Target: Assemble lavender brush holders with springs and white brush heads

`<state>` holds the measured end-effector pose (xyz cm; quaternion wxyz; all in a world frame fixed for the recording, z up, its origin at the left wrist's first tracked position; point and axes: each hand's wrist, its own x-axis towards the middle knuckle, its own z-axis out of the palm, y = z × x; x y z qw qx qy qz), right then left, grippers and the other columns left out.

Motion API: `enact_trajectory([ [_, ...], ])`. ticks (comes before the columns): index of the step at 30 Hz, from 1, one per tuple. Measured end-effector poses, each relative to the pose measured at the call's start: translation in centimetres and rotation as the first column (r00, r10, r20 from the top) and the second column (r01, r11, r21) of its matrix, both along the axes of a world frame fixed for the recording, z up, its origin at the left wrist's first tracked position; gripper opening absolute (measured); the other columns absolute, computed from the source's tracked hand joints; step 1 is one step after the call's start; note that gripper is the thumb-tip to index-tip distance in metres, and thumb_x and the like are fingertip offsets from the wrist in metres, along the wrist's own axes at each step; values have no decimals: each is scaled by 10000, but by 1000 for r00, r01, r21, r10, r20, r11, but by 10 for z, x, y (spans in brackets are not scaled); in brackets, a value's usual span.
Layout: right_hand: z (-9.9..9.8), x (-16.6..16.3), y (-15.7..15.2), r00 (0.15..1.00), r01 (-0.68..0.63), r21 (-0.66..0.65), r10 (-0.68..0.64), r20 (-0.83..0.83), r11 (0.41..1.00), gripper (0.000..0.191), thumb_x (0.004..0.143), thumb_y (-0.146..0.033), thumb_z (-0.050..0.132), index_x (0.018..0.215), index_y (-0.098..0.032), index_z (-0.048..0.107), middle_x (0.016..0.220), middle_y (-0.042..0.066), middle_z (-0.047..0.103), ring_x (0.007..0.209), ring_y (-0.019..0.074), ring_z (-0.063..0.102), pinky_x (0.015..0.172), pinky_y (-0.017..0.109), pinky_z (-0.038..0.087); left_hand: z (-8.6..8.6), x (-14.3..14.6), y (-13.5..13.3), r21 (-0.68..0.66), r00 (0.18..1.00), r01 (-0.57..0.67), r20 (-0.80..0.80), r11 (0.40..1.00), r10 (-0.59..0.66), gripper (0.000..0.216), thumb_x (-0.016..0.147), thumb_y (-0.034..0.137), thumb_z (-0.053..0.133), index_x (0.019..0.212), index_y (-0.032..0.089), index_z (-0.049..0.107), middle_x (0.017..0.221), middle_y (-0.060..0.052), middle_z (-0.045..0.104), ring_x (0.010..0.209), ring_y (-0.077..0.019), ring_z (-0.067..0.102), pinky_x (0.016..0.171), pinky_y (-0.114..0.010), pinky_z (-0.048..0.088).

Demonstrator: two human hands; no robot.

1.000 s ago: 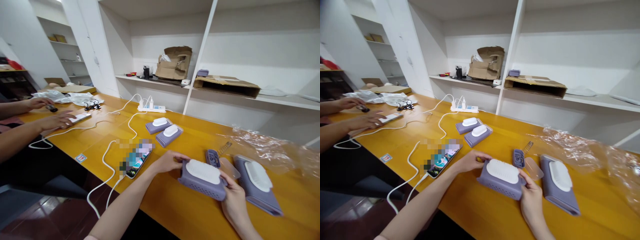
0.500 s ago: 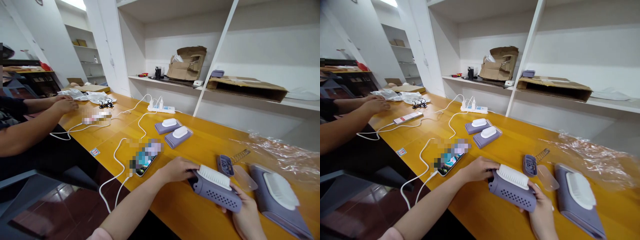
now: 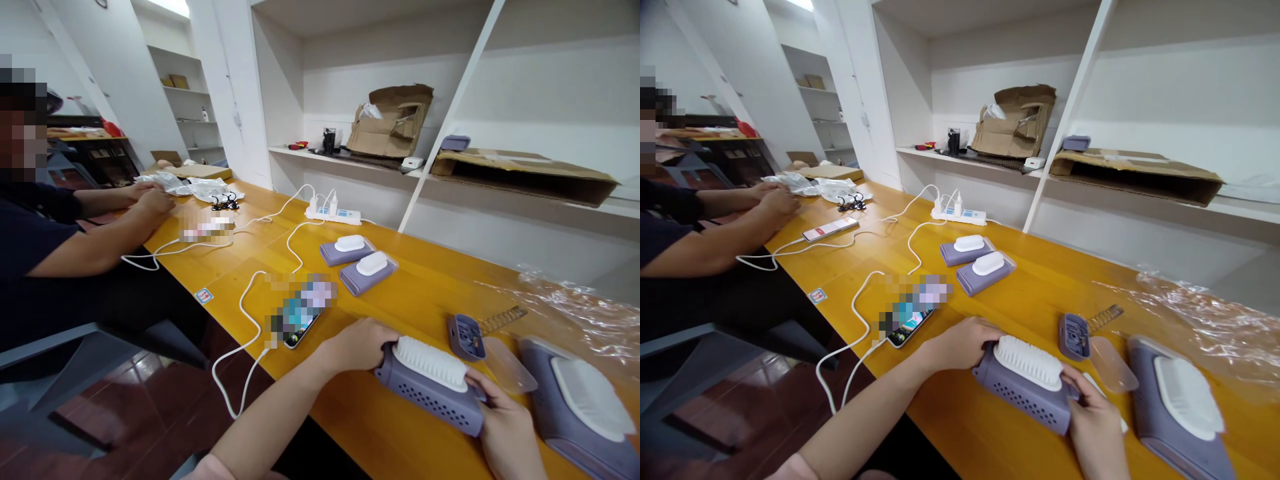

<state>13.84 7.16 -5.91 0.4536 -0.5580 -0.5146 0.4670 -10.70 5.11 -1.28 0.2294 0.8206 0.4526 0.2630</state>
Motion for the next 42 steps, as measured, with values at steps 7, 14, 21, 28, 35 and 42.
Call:
enact_trajectory([
  [7, 14, -6, -10, 988, -110, 127, 94, 127, 986, 257, 501, -210, 630, 747, -178, 696, 586, 24, 669, 504, 181, 598, 466, 244, 484, 1, 0, -2, -34, 987, 95, 131, 995, -90, 467, 635, -7, 413, 1008, 181, 621, 1012, -61, 675, 955, -192, 601, 824, -272, 437],
  [14, 25, -18, -23, 964, -264, -31, 265, 38, 964, 119, 578, -168, 485, 578, -152, 603, 352, -82, 381, 284, 35, 262, 301, 162, 187, -13, 6, -5, -243, 890, 73, 453, 967, 46, 627, 659, 29, 391, 1270, 163, 432, 995, -67, 646, 799, -154, 619, 734, -273, 493],
  [21, 26, -11, -21, 928, -371, -123, 371, -22, 921, 120, 570, -169, 454, 569, -151, 572, 403, -67, 463, 299, 32, 254, 302, 161, 180, -3, 6, -11, -468, 830, 298, 558, 832, 17, 542, 699, 98, 419, 1232, 186, 473, 904, -36, 637, 562, -94, 576, 544, -227, 501],
  [28, 33, -12, -21, 892, -443, 62, 433, 130, 894, 144, 539, -156, 552, 475, -174, 424, 459, -72, 385, 474, 62, 329, 455, 183, 289, -3, 18, -15, -407, 832, 300, 554, 862, -28, 460, 711, 145, 484, 1168, 174, 522, 936, -54, 615, 638, -124, 572, 445, -189, 445],
  [35, 32, 0, -17, 833, -540, 49, 526, 173, 840, 78, 550, -167, 563, 550, -170, 485, 513, -48, 455, 471, 75, 374, 422, 179, 315, 8, 12, -29, -119, 965, 116, 247, 986, -83, 694, 710, 170, 496, 1374, 212, 296, 778, 11, 606, 712, -143, 534, 754, -296, 438],
  [42, 29, 0, -12, 787, -581, -38, 572, 232, 813, 141, 618, -283, 627, 678, -156, 622, 595, 11, 606, 570, 157, 542, 530, 244, 452, 33, 9, -39, -58, 983, 151, 117, 987, -144, 808, 678, 215, 519, 1418, 191, 192, 721, -6, 617, 673, -177, 529, 653, -282, 441],
])
